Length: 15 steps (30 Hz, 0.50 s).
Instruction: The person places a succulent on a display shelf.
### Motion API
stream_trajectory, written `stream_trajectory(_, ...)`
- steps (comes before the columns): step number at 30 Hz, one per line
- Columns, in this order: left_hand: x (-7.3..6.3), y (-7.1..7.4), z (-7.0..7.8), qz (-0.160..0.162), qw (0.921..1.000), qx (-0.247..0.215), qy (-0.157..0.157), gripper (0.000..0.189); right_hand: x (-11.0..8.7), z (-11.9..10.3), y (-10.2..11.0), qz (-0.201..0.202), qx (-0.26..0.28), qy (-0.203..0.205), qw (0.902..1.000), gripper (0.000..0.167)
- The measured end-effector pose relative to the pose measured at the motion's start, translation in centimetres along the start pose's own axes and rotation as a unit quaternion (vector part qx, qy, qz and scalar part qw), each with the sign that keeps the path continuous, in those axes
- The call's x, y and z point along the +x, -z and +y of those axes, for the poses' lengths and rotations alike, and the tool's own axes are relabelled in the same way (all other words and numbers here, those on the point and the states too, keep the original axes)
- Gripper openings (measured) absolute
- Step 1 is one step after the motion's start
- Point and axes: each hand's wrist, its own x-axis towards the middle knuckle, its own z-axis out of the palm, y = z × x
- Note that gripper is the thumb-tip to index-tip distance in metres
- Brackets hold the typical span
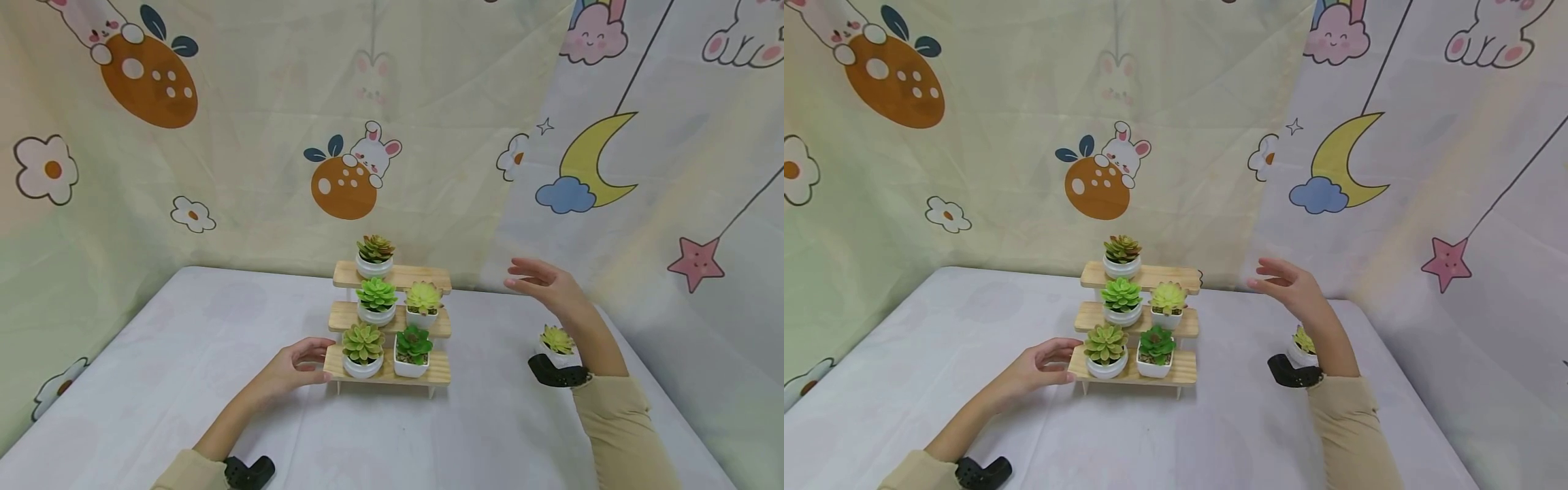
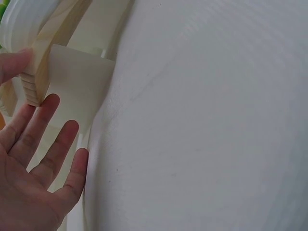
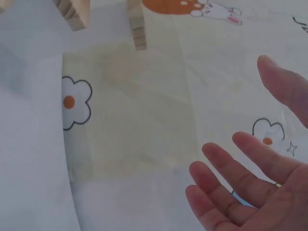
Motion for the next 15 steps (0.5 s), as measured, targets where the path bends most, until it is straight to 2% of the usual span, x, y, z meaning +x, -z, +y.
stream_trajectory(8, 0.0, -0.1, -0.1, 0.005, 1.0000, 0.004, 0.006, 0.058, -1.7, 3.6, 1.9, 0.031, -0.004, -0.008, 0.9995, 0.068)
stream_trajectory(15, 0.0, 0.0, -0.1, -0.003, 1.0000, -0.004, -0.005, 0.059, -2.8, 6.5, 3.4, 0.044, 0.016, -0.049, 0.9977, 0.070)
